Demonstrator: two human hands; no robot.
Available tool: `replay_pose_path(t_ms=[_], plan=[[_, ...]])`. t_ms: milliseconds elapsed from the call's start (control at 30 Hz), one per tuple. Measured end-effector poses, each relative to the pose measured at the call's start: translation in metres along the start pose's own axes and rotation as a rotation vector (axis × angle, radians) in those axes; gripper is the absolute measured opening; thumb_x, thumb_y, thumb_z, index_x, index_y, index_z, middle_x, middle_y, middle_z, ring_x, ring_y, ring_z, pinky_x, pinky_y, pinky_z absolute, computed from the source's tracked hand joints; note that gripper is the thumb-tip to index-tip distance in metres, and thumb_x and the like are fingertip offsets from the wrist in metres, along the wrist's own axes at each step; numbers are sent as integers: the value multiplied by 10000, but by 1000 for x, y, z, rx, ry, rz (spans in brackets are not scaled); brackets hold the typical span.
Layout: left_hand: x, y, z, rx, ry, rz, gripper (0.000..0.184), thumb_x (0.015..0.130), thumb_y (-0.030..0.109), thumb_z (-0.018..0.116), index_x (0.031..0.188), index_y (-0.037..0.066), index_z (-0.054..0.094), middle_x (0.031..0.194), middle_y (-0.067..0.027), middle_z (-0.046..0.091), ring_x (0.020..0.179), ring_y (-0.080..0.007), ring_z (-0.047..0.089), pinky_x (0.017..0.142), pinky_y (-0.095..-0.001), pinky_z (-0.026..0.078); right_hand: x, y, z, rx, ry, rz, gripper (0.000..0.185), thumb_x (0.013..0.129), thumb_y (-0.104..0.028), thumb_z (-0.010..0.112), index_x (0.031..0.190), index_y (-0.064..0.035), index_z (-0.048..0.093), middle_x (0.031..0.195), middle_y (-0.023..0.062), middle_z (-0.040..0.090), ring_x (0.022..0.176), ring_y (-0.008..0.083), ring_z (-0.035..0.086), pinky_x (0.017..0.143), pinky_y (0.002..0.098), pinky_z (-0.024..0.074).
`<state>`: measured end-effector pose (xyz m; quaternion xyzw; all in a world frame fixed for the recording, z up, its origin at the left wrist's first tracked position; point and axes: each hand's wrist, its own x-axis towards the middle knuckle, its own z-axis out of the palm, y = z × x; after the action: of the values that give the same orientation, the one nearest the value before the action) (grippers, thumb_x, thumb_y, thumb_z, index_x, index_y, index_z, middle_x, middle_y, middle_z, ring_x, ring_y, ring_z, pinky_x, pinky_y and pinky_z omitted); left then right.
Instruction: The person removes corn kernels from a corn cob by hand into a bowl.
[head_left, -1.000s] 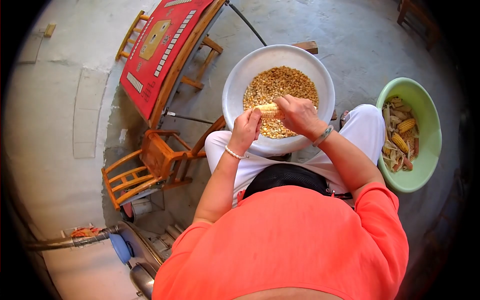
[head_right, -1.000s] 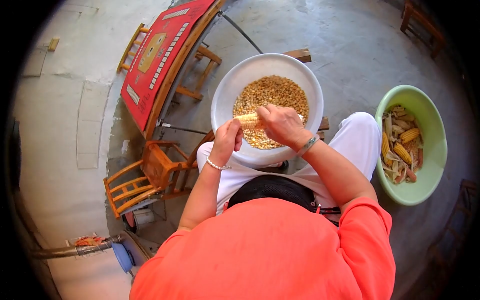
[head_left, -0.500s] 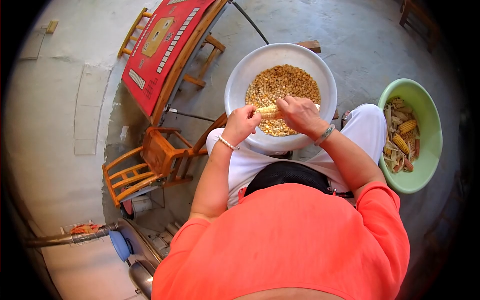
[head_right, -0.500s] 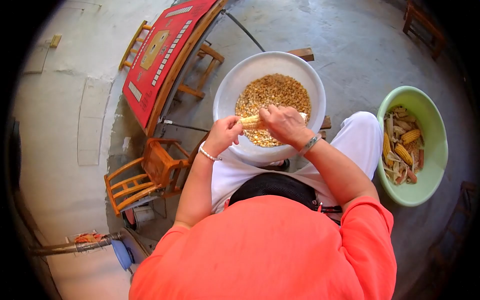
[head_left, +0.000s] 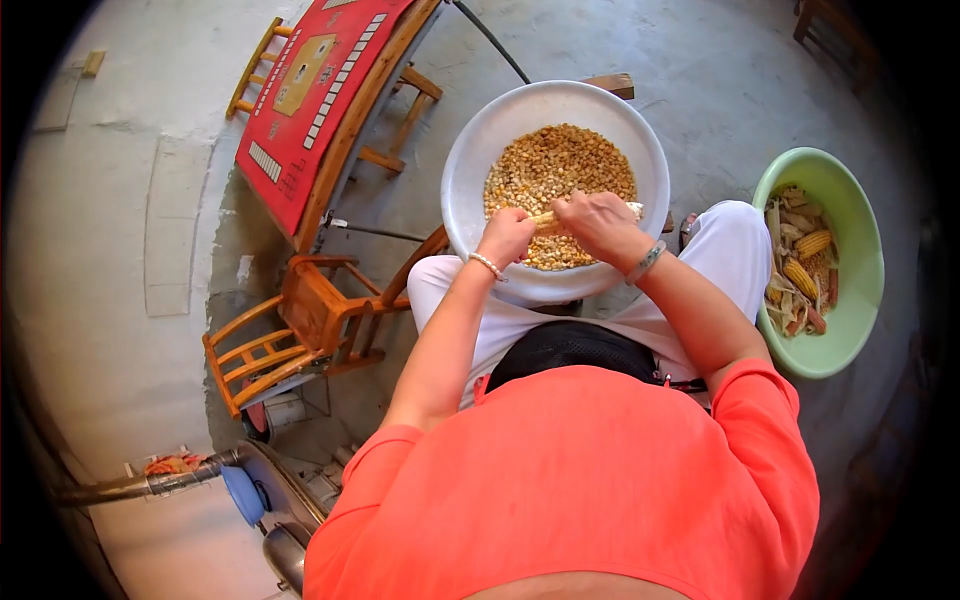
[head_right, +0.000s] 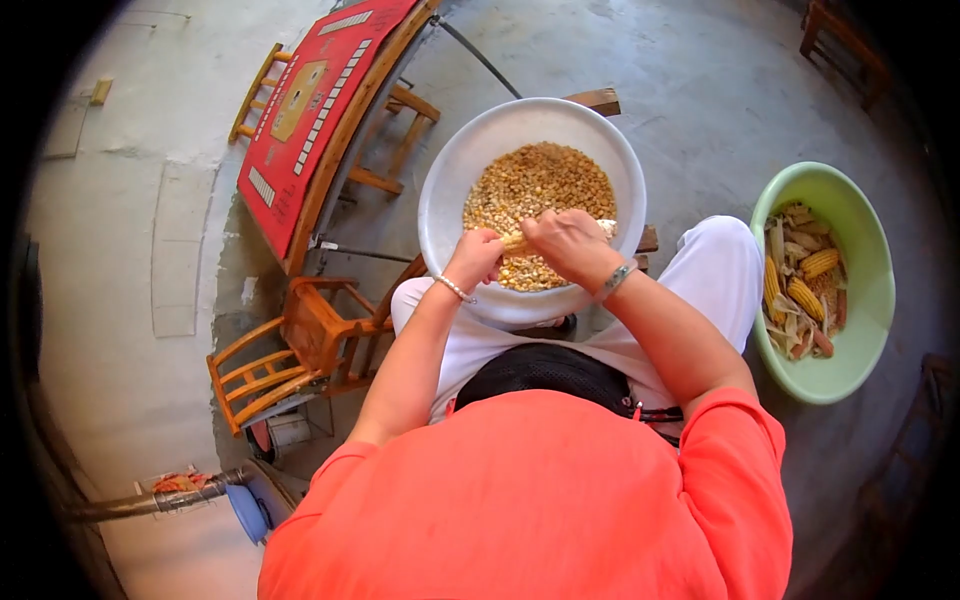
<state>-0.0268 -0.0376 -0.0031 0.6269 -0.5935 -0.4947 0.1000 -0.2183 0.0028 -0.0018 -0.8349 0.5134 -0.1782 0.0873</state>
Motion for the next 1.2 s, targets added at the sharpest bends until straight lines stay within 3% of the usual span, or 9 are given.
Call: replay_pose_path(t_ms=[133, 267, 367, 467, 633, 800, 933, 1000, 1200], plan=[[7, -5, 11, -46, 61, -3, 175, 839, 80, 484, 724, 18, 599, 534, -30, 541, 394, -106, 508, 352, -252, 407, 3, 6, -3, 28, -99, 40, 86, 807, -90, 560, 876, -48, 590, 775, 155, 665, 717, 291, 681, 606, 388, 530], [13, -17, 5, -398, -102, -29, 162, 852, 81, 484, 903, -6, 610, 702, -60, 606, 538, -120, 587, 430, -243, 465, 4, 11, 2, 46, -92, 89, 100, 802, -89, 564, 885, -39, 592, 781, 173, 662, 735, 309, 676, 632, 399, 527], [-2, -7, -6, -651, -152, -103, 275, 894, 138, 509, 1106, -26, 566, 911, -94, 627, 695, -156, 643, 481, -246, 503, 8, 12, 6, 81, -84, 121, 133, 795, -127, 584, 895, -39, 592, 779, 174, 655, 751, 319, 669, 651, 412, 521], [-21, 10, -11, -716, -111, -75, 289, 919, 181, 544, 1121, -25, 562, 903, -80, 630, 674, -157, 649, 486, -239, 503, 8, 9, -1, 146, -66, 149, 202, 768, -188, 624, 903, -42, 592, 787, 177, 644, 779, 324, 656, 687, 428, 513], [-16, -9, -12, -492, -78, 144, 323, 925, 114, 563, 1211, -36, 547, 807, -50, 625, 590, -113, 601, 504, -214, 489, 6, 8, 1, 286, 33, 131, 271, 707, -223, 668, 896, -45, 590, 809, 173, 626, 814, 330, 635, 727, 437, 501], [-20, -12, -9, -451, -74, 307, 378, 914, 55, 542, 1277, -44, 511, 798, -43, 622, 612, -95, 595, 516, -212, 492, 10, 8, -8, 327, -96, 160, 218, 687, -173, 646, 856, -45, 596, 800, 166, 643, 803, 332, 642, 712, 447, 498], [-27, -6, -10, -451, -44, 310, 384, 903, 27, 539, 1281, -39, 513, 822, -47, 633, 635, -93, 606, 517, -217, 496, 11, 8, -8, 300, -113, 148, 184, 677, -147, 639, 826, -47, 596, 779, 160, 651, 765, 340, 650, 682, 454, 499], [-32, 0, -9, -484, -12, 278, 380, 899, 23, 554, 1274, -27, 529, 814, -44, 632, 632, -85, 609, 506, -215, 496, 10, 9, -4, 307, -19, 111, 173, 683, -141, 639, 821, -49, 592, 768, 157, 648, 750, 339, 652, 666, 451, 502], [-44, 9, -14, -307, -14, 241, 306, 899, 129, 592, 1166, -20, 598, 893, -59, 659, 655, -94, 624, 493, -203, 464, 6, 7, -6, 272, 133, 82, 143, 713, -136, 643, 817, -61, 580, 785, 136, 645, 736, 325, 651, 643, 441, 507]])
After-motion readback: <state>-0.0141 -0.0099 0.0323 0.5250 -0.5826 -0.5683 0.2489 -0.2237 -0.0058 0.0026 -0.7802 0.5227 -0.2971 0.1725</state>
